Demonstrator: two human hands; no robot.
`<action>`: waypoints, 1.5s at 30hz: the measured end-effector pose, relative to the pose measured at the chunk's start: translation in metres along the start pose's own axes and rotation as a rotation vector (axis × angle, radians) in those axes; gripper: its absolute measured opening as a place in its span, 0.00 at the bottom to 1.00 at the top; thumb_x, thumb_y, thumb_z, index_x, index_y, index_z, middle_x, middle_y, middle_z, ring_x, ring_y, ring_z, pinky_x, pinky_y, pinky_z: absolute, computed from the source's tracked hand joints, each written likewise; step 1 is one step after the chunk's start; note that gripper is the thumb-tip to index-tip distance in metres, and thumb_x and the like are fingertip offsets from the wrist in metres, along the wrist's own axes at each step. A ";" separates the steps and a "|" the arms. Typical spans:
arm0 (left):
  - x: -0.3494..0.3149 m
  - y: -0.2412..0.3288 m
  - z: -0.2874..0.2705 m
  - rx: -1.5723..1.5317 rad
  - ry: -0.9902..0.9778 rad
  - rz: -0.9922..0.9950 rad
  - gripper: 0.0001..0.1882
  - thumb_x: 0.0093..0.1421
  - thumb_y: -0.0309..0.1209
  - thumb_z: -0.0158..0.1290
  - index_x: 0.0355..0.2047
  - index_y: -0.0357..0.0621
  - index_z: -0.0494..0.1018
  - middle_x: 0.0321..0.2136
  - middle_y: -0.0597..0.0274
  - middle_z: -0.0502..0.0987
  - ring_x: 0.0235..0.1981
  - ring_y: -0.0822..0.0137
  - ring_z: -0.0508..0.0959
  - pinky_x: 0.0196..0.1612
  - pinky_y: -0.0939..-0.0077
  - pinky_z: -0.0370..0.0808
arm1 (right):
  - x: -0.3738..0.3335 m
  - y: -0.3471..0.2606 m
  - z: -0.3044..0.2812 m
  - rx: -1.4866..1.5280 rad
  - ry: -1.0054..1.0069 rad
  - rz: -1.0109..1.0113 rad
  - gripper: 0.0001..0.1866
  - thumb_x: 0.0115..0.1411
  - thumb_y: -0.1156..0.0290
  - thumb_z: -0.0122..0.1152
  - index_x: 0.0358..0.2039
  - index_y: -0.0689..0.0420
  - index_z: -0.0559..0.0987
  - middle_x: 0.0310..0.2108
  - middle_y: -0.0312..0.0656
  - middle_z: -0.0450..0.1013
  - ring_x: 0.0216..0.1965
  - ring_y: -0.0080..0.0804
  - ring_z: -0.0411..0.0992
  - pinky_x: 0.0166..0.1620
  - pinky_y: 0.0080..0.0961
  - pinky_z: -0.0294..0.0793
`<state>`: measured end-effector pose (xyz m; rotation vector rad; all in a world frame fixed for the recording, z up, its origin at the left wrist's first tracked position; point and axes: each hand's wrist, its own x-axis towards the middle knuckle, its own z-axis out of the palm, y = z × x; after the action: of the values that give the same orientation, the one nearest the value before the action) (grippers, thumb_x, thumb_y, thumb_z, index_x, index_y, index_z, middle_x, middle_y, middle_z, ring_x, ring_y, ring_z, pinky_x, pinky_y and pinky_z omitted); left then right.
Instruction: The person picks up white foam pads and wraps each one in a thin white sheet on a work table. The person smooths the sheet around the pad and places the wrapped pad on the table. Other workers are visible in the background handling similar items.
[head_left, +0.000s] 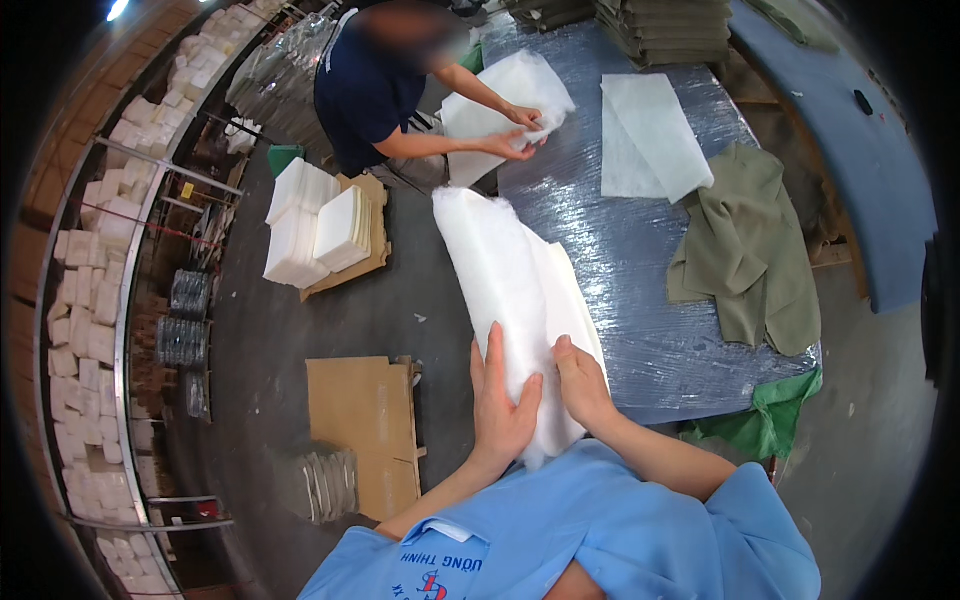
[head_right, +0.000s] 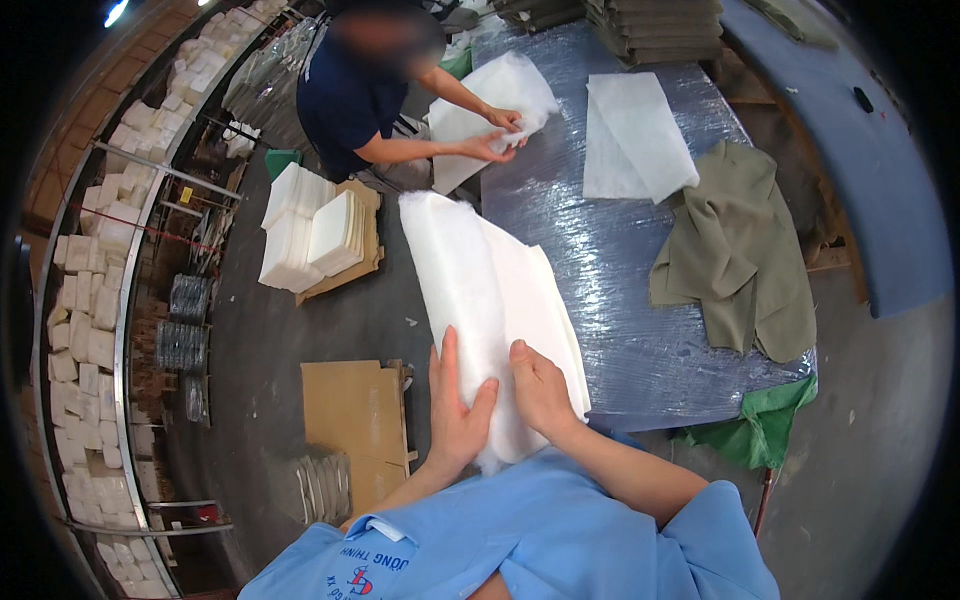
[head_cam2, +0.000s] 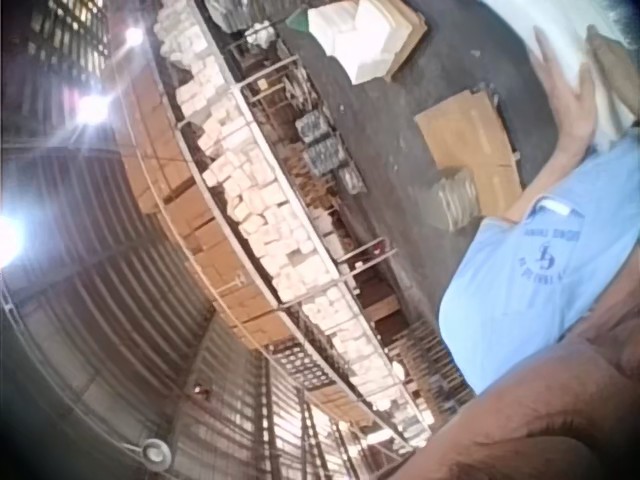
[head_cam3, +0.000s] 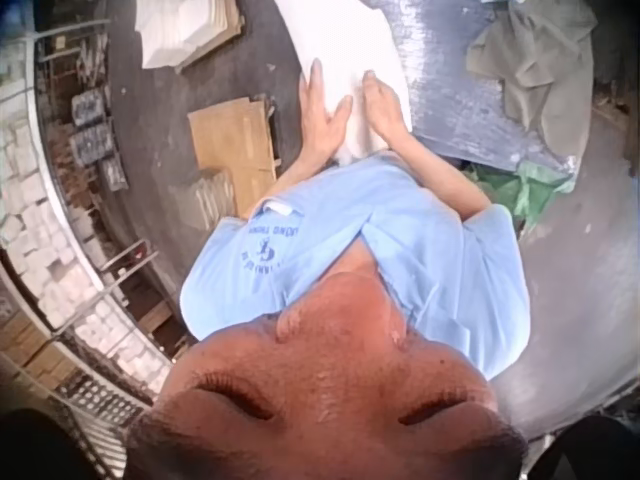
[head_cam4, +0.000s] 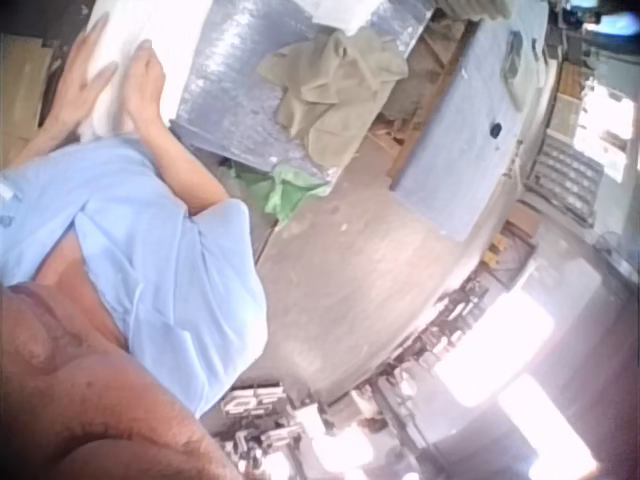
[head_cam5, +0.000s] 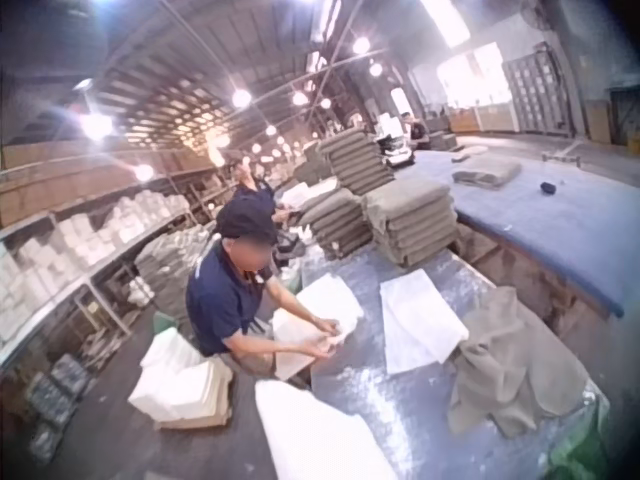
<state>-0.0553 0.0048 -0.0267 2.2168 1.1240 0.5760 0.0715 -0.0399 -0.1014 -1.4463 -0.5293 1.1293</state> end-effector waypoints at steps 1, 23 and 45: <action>0.002 0.000 0.001 0.015 0.002 0.002 0.44 0.64 0.25 0.56 0.76 0.35 0.46 0.68 0.30 0.55 0.69 0.39 0.61 0.70 0.52 0.61 | -0.001 -0.005 -0.002 -0.032 -0.032 0.003 0.29 0.77 0.48 0.46 0.29 0.62 0.75 0.22 0.44 0.70 0.26 0.32 0.66 0.33 0.38 0.69; 0.011 -0.002 -0.007 0.123 -0.085 0.010 0.50 0.62 0.30 0.62 0.76 0.35 0.44 0.66 0.33 0.57 0.67 0.41 0.62 0.68 0.49 0.64 | -0.002 0.009 0.011 -0.248 0.038 -0.179 0.16 0.75 0.56 0.53 0.35 0.56 0.70 0.17 0.51 0.72 0.22 0.58 0.74 0.29 0.49 0.70; 0.004 -0.013 -0.003 0.021 -0.081 -0.057 0.51 0.58 0.23 0.60 0.77 0.36 0.43 0.68 0.37 0.56 0.68 0.46 0.61 0.69 0.53 0.61 | 0.053 0.033 0.001 -0.026 0.113 -0.167 0.18 0.76 0.56 0.49 0.41 0.59 0.75 0.27 0.52 0.76 0.29 0.49 0.75 0.35 0.40 0.72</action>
<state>-0.0626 0.0149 -0.0331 2.1977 1.1520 0.4487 0.0839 -0.0025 -0.1497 -1.4510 -0.5749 0.9065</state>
